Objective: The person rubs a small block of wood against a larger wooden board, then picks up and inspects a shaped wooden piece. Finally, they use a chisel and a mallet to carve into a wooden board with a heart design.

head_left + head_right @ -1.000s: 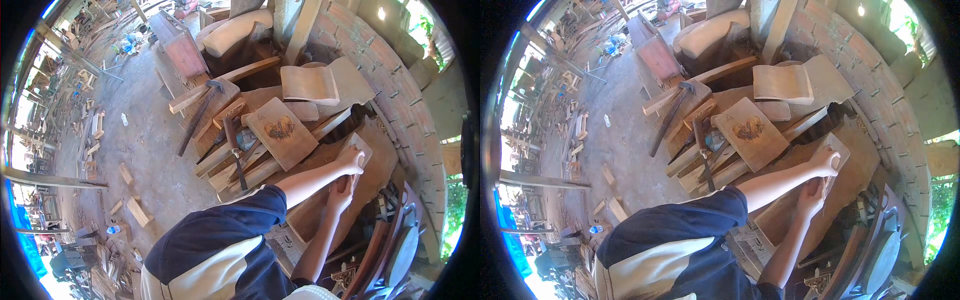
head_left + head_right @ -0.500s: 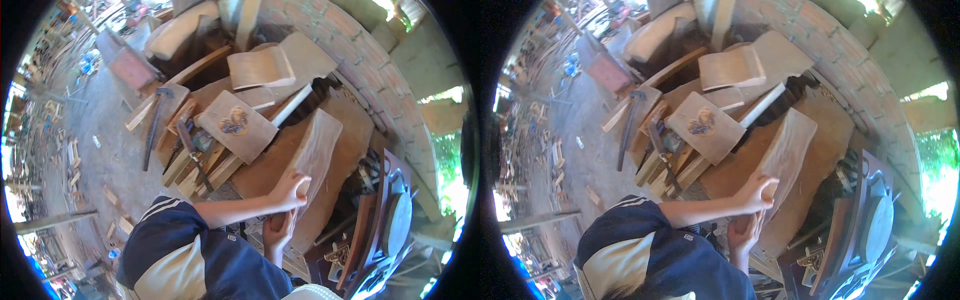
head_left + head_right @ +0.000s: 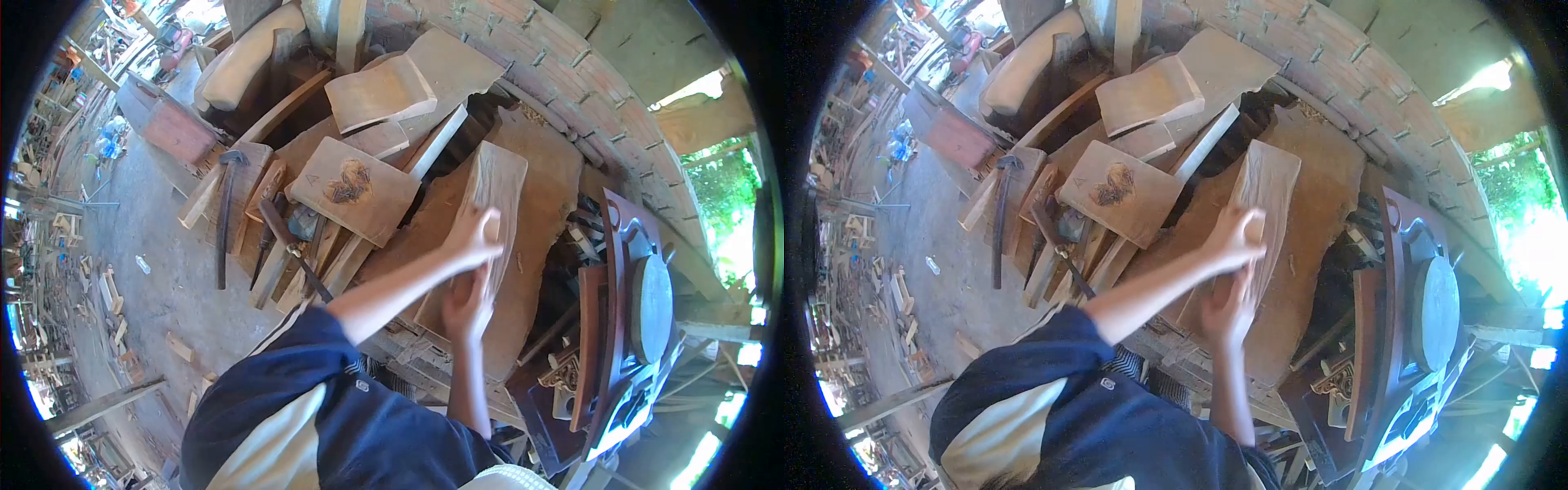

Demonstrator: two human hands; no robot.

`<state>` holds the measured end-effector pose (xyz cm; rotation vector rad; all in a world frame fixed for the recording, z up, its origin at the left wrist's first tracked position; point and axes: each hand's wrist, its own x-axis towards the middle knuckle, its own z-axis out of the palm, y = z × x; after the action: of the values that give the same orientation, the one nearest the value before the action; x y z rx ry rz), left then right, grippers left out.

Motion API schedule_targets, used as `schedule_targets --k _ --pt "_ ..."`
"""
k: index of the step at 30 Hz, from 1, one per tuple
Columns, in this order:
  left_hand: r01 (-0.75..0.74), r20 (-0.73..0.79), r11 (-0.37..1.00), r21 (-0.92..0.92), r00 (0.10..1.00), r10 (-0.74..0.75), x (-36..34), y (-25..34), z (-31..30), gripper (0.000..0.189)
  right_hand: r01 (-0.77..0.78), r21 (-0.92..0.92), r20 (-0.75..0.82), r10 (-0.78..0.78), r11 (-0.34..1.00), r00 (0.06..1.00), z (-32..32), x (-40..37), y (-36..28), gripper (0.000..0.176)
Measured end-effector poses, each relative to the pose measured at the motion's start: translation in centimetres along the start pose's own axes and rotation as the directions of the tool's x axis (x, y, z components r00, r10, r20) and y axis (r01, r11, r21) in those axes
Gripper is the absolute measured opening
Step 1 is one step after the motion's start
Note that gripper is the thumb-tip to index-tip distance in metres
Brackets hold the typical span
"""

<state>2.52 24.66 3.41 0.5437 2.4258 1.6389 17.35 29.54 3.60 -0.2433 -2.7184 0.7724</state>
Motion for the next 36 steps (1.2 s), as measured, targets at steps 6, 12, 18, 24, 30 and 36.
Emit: schedule_targets --k 6,12,18,24,30,36 --pt "-0.036 -0.055 0.999 -0.039 0.998 0.034 -13.3 2.3 -1.4 0.057 0.016 0.167 0.029 -0.021 0.986 0.999 -3.1 -11.3 -4.1 0.072" --pt "-0.013 -0.161 0.999 -0.046 0.987 0.005 -2.6 -0.2 0.1 0.056 0.010 0.075 0.036 -0.012 0.997 0.999 -1.0 -1.0 -0.3 0.093" --pt "-0.034 -0.074 0.983 0.180 0.996 0.048 17.7 -3.6 1.6 0.056 -0.165 0.109 -0.008 0.167 0.980 0.986 3.0 16.5 2.8 0.079" --pt "-0.009 -0.037 0.977 0.212 0.999 0.017 11.3 -2.1 1.6 0.065 -0.033 0.117 0.017 0.032 0.993 0.999 1.5 11.0 3.1 0.070" --pt "-0.155 0.034 0.988 0.008 0.987 0.155 -9.7 1.9 -0.5 0.056 0.049 0.051 0.008 -0.049 0.997 0.999 -2.1 -9.8 -2.5 0.072" --pt "-0.074 -0.039 0.997 0.010 0.996 0.074 -12.5 2.2 -1.3 0.056 -0.022 0.149 0.073 0.011 0.989 0.997 -3.2 -10.5 -3.9 0.064"
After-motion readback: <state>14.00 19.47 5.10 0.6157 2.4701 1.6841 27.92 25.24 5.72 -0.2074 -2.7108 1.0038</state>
